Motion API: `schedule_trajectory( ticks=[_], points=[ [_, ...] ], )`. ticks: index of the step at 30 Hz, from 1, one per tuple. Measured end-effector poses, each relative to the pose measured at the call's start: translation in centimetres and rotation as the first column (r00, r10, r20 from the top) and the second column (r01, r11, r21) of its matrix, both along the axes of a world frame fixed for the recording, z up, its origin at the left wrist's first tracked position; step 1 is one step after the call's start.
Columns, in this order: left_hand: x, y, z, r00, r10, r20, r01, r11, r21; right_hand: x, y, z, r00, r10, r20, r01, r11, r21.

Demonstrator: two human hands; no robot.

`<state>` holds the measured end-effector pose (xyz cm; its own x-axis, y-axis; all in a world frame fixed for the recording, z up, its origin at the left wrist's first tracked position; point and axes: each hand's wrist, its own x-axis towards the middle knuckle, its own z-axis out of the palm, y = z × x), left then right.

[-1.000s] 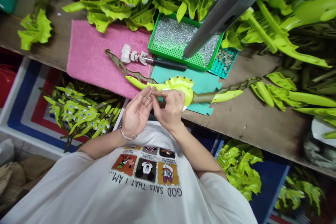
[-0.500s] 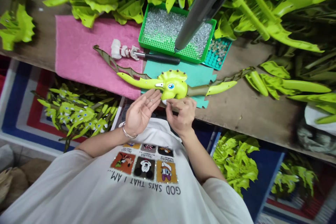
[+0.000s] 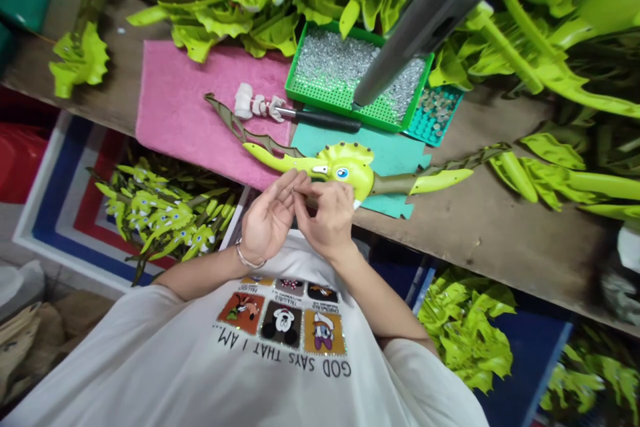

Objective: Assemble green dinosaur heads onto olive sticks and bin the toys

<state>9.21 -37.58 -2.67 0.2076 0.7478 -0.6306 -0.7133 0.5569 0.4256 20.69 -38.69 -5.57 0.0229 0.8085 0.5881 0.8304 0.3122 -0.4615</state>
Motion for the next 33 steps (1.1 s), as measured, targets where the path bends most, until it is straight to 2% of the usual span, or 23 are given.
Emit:
schedule_trajectory(
  ticks=[11,15,20,23,26,30,33],
  points=[
    [-2.4,0.9,-0.2,0.989,0.137,-0.059,-0.133,0.989,0.071,-3.1,2.5,0.3,0.994,0.104,-0.013,-0.104,0.994,-0.011],
    [-3.2,1.5,-0.2,0.978,0.192,-0.084,-0.184,0.979,0.09,-4.6,3.5,-0.5,0.992,0.109,-0.065,-0.11,0.994,-0.013],
    [-4.4,2.5,-0.4,0.945,0.308,-0.108,-0.289,0.944,0.156,-5.7,6.3,-1.9,0.976,0.113,-0.187,-0.133,0.986,-0.099],
    [-5.2,2.8,-0.7,0.922,0.365,-0.129,-0.338,0.922,0.19,-6.0,8.0,-2.6,0.986,0.092,-0.138,-0.108,0.988,-0.109],
    [-5.6,3.0,-1.0,0.916,0.37,-0.154,-0.342,0.922,0.183,-6.5,9.0,-3.0,0.993,0.087,-0.076,-0.096,0.988,-0.119],
    [-5.6,3.0,-1.0,0.923,0.36,-0.137,-0.334,0.925,0.179,-6.6,9.3,-3.2,0.997,0.081,-0.009,-0.081,0.993,-0.089],
    [-5.3,3.0,-0.8,0.927,0.359,-0.113,-0.335,0.924,0.185,-6.2,9.1,-2.6,0.994,0.113,-0.007,-0.113,0.987,-0.11]
  ],
)
